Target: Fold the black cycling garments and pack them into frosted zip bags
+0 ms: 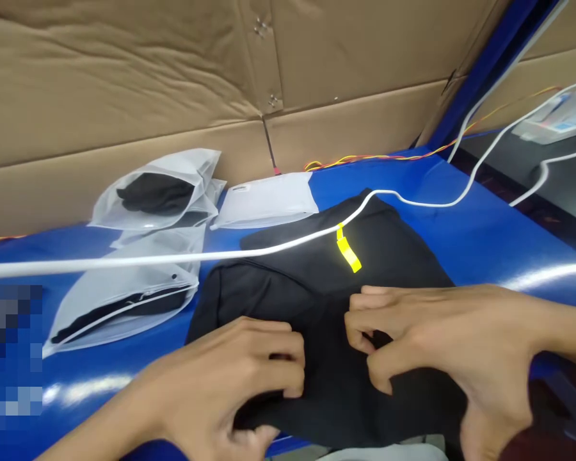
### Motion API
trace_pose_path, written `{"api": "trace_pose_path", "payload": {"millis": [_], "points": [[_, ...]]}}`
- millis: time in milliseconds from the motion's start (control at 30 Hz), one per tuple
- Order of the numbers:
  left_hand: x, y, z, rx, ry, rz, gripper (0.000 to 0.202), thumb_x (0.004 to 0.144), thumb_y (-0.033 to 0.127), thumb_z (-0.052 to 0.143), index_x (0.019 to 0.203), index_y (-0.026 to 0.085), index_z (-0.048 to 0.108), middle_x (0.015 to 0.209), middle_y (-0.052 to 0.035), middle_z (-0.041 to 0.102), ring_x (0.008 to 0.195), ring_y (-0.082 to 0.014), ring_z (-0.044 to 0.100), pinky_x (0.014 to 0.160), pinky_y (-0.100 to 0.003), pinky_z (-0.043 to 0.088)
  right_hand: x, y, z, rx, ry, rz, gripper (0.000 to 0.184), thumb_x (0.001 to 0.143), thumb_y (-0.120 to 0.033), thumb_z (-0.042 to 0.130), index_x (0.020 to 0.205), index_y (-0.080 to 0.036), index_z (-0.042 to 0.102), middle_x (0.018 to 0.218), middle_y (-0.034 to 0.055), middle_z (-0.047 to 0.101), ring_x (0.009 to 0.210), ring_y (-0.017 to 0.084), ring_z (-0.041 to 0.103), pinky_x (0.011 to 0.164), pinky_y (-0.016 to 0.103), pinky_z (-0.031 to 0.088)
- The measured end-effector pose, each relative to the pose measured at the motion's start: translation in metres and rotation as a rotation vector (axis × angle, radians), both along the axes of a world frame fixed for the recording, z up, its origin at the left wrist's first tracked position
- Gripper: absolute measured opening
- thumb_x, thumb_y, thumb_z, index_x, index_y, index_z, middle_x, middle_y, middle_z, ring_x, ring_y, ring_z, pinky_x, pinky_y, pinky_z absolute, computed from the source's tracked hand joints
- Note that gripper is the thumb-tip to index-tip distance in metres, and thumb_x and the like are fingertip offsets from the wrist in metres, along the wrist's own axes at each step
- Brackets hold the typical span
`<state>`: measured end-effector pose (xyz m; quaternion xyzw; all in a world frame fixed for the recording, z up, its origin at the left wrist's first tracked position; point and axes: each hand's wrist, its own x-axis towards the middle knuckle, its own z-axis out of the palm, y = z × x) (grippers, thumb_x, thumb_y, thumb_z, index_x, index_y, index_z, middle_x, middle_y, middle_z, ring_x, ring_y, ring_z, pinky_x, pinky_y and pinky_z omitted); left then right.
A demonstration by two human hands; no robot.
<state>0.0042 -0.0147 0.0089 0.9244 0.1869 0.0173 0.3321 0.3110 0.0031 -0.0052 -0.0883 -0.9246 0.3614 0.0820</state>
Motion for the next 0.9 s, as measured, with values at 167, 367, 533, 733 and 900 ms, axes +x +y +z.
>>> {"api": "trace_pose_path", "payload": {"millis": [167,367,533,733,900], "points": [[-0.007,0.008,0.003,-0.145,-0.036,0.109,0.013,0.074,0.015,0.068,0.084,0.022,0.07,0.08,0.0015,0.073,0.07,-0.0142,0.069,0.068,-0.023,0.05,0.0,-0.003,0.003,0.059,-0.111,-0.024,0.039,0.063,-0.011,0.086,0.076,-0.023,0.051,0.098,-0.0007,0.061,0.093,0.019,0.059,0.088,0.032,0.049],[-0.011,0.016,0.018,-0.279,0.027,0.203,0.034,0.087,0.023,0.073,0.121,0.026,0.071,0.088,0.0029,0.08,0.076,-0.013,0.074,0.074,-0.018,0.055,0.005,0.012,0.002,-0.204,0.012,-0.064,0.026,0.065,-0.01,0.062,0.076,-0.024,0.044,0.069,-0.0068,0.052,0.066,0.013,0.049,0.075,0.028,0.045],[-0.017,0.02,0.026,-0.347,-0.05,0.018,0.031,0.082,0.007,0.059,0.104,0.024,0.073,0.092,0.0004,0.08,0.081,-0.0144,0.074,0.079,-0.018,0.056,0.009,0.021,0.014,-0.338,-0.062,-0.031,0.035,0.085,-0.006,0.058,0.117,-0.02,0.065,0.082,-0.0028,0.065,0.064,0.012,0.056,0.064,0.022,0.048],[-0.021,0.015,0.031,-0.454,-0.012,-0.068,0.025,0.068,0.01,0.062,0.084,0.025,0.074,0.073,-0.0003,0.069,0.063,-0.016,0.066,0.054,-0.02,0.048,0.009,0.026,0.019,-0.524,-0.109,0.207,0.032,0.101,-0.007,0.051,0.106,-0.017,0.081,0.09,0.0054,0.072,0.075,0.013,0.067,0.069,0.019,0.051],[-0.022,0.021,0.037,-0.459,-0.084,0.015,0.009,0.076,0.016,0.064,0.076,0.024,0.069,0.07,-0.001,0.067,0.058,-0.0148,0.06,0.055,-0.023,0.047,0.013,0.03,0.021,-0.579,-0.079,0.16,0.051,0.11,-0.042,0.048,0.087,-0.014,0.084,0.074,0.0079,0.069,0.06,0.013,0.061,0.058,0.023,0.047]]}}
